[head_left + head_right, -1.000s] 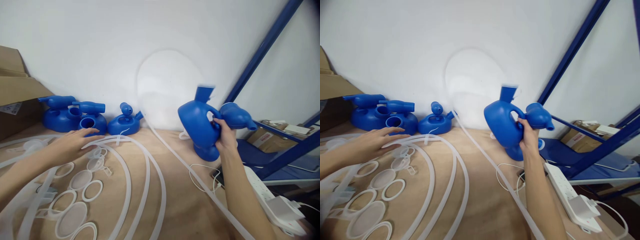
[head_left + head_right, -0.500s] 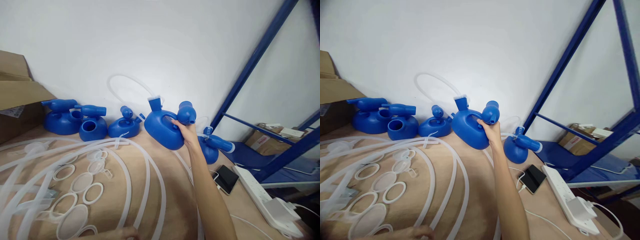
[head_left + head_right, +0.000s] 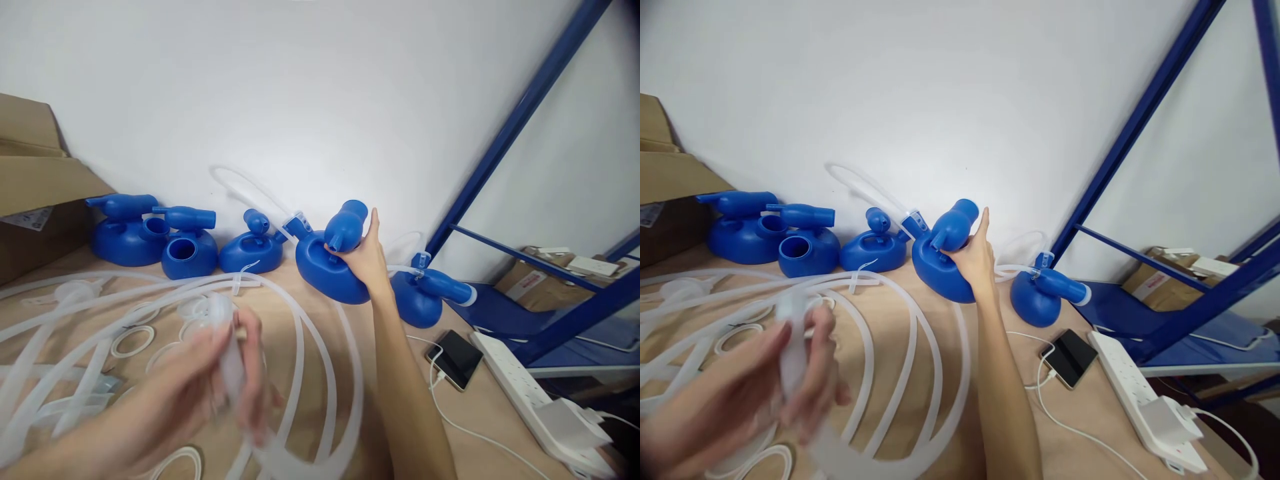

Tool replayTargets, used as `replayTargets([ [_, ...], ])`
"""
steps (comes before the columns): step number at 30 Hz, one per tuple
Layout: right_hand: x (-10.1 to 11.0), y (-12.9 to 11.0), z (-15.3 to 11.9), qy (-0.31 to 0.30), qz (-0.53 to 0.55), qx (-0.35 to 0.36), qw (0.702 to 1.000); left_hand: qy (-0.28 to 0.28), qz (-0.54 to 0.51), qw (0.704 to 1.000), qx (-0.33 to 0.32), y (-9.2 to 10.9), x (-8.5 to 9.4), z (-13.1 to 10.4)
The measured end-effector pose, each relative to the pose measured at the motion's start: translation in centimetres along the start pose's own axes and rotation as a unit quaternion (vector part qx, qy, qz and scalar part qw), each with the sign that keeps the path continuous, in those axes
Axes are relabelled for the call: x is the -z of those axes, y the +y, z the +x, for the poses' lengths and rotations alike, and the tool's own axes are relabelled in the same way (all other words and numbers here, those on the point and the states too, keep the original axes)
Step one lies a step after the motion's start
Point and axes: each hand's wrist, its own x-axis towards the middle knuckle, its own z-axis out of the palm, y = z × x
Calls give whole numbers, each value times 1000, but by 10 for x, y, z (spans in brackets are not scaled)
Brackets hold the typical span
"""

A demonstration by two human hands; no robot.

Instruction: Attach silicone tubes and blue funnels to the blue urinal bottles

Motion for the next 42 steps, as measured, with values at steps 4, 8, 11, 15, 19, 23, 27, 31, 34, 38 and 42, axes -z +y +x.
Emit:
replayTargets([
  [4, 5, -30, -19, -33, -45, 33, 998, 86, -28, 995, 46, 18, 26, 29],
  [8, -5, -53, -36, -9, -114, 30, 993, 81, 51, 994, 56, 20, 40, 38],
  [11, -14, -67, -48, -3, -159, 51, 986, 62, 131, 989, 15, 20, 36, 36],
  [15, -19, -78, -57, 3, -184, 61, 981, 55, 188, 980, -15, 25, 30, 32],
  [19, -18, -81, -60, 12, -204, 64, 977, 53, 202, 978, -6, 26, 29, 33],
  [23, -22, -81, -61, 15, -176, 63, 982, 69, 210, 975, -13, 25, 28, 33],
  [27, -28, -79, -63, 46, -118, 88, 988, 74, 231, 970, -23, 26, 27, 32],
  [31, -30, -74, -62, 67, -66, 124, 988, 66, 226, 972, -10, 25, 27, 30],
  [34, -31, -71, -60, 48, -37, 112, 992, 73, 203, 976, -4, 24, 27, 29],
  [38, -35, -70, -58, 45, -17, 119, 992, 51, 204, 978, 11, 23, 29, 30],
  [42, -35, -72, -60, 48, 0, 148, 988, 62, 161, 985, 8, 21, 31, 33],
])
